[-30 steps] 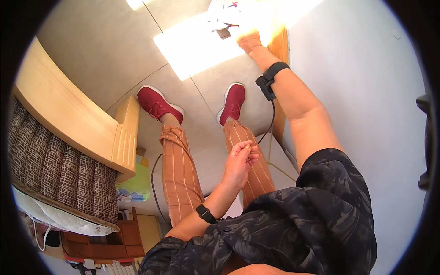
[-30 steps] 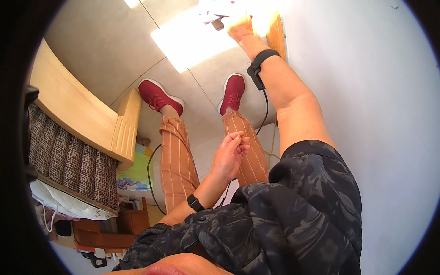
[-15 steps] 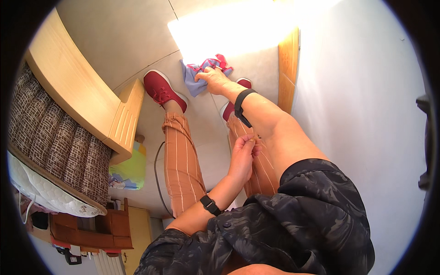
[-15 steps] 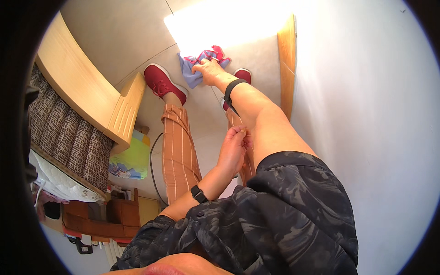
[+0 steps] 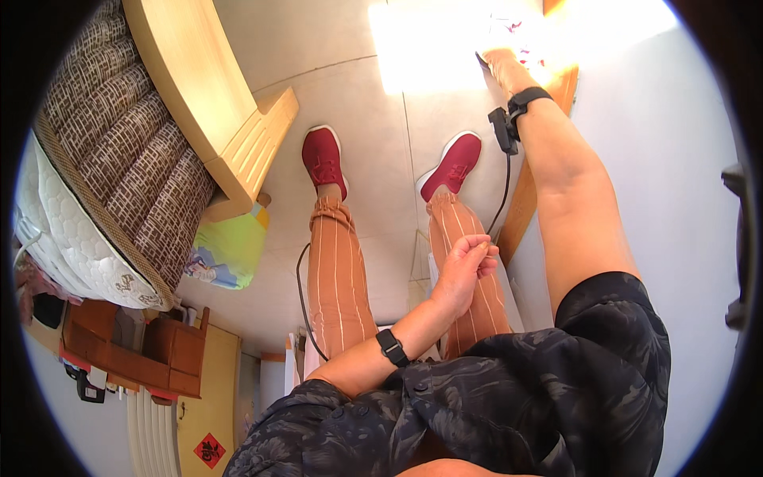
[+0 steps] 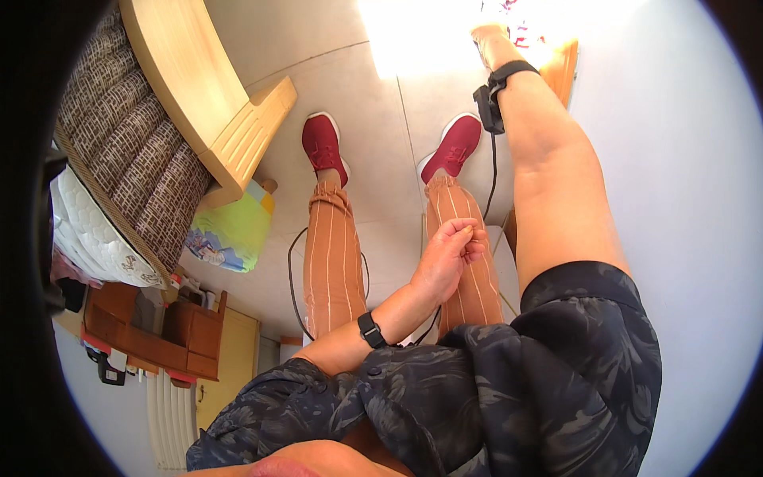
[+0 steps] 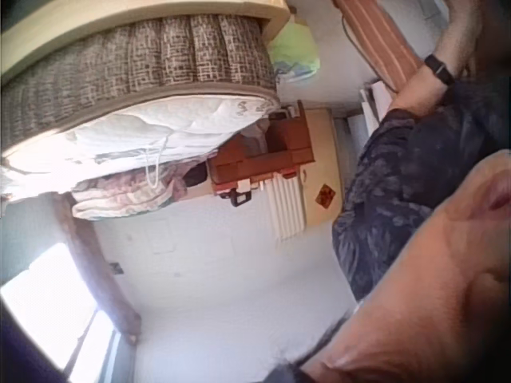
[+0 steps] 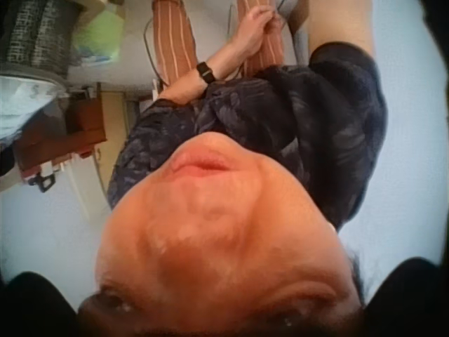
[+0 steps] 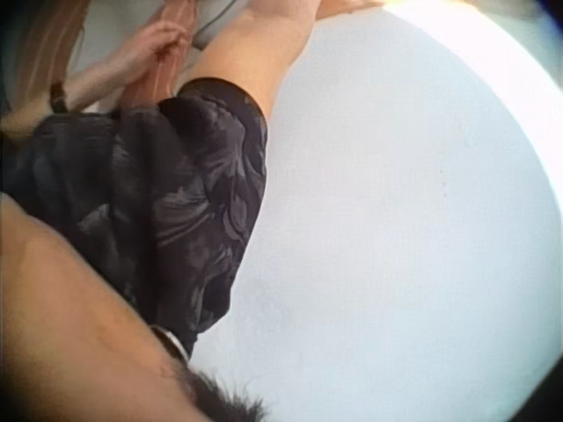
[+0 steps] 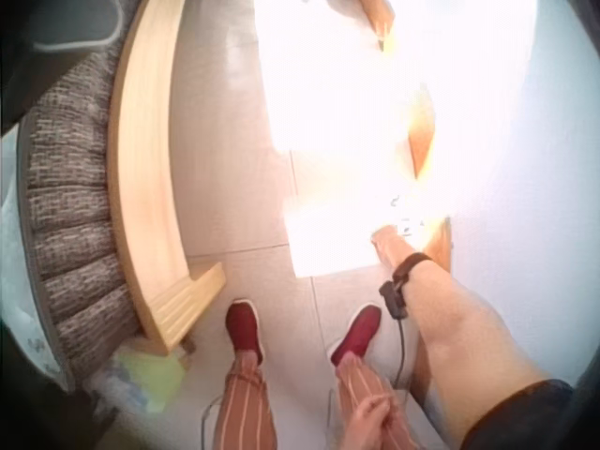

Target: The person wipes the tiled floor with a cloth, moving around furniture and a mattress. They repeatedly rub the floor surface in different areas, occasionally adjusting the cloth.

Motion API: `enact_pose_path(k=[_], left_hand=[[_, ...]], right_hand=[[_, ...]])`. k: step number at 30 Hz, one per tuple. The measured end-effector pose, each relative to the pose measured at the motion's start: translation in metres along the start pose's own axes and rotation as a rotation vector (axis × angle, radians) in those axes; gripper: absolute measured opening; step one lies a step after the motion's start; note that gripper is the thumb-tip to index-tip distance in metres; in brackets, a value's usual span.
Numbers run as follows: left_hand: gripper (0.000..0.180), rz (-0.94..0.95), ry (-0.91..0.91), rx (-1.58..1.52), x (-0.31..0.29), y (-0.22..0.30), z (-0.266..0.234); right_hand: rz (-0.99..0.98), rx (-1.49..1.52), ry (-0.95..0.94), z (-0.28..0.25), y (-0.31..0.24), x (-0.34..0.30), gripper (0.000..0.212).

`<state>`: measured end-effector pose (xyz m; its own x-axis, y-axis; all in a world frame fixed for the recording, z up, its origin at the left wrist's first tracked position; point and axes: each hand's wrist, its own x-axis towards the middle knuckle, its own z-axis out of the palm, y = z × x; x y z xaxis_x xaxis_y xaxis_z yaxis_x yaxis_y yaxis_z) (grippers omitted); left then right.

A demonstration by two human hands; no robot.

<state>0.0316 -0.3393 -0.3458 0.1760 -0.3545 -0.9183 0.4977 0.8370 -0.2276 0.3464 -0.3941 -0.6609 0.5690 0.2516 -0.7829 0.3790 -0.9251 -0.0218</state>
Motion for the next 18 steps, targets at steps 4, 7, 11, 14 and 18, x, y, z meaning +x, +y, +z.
enact_pose_path(k=[4,7,11,14,18], left_hand=[[0.02,-0.073,0.032,-0.034,-0.002,0.002,-0.026],[0.021,-0.116,0.08,-0.13,-0.006,0.008,-0.031],[0.019,-0.166,0.125,-0.213,-0.021,0.021,-0.035],[0.017,-0.145,0.096,-0.171,-0.02,0.026,-0.035],[0.015,-0.056,0.026,-0.037,-0.021,0.03,-0.04]], right_hand=[[0.117,0.37,0.339,0.013,-0.139,-0.019,0.032],[-0.087,0.497,0.431,0.022,-0.256,-0.037,0.049],[-0.386,0.142,0.149,0.053,-0.282,-0.071,0.05],[-0.396,0.101,0.065,0.078,-0.238,-0.107,0.042],[-0.203,0.172,-0.101,0.088,-0.18,-0.15,0.037]])
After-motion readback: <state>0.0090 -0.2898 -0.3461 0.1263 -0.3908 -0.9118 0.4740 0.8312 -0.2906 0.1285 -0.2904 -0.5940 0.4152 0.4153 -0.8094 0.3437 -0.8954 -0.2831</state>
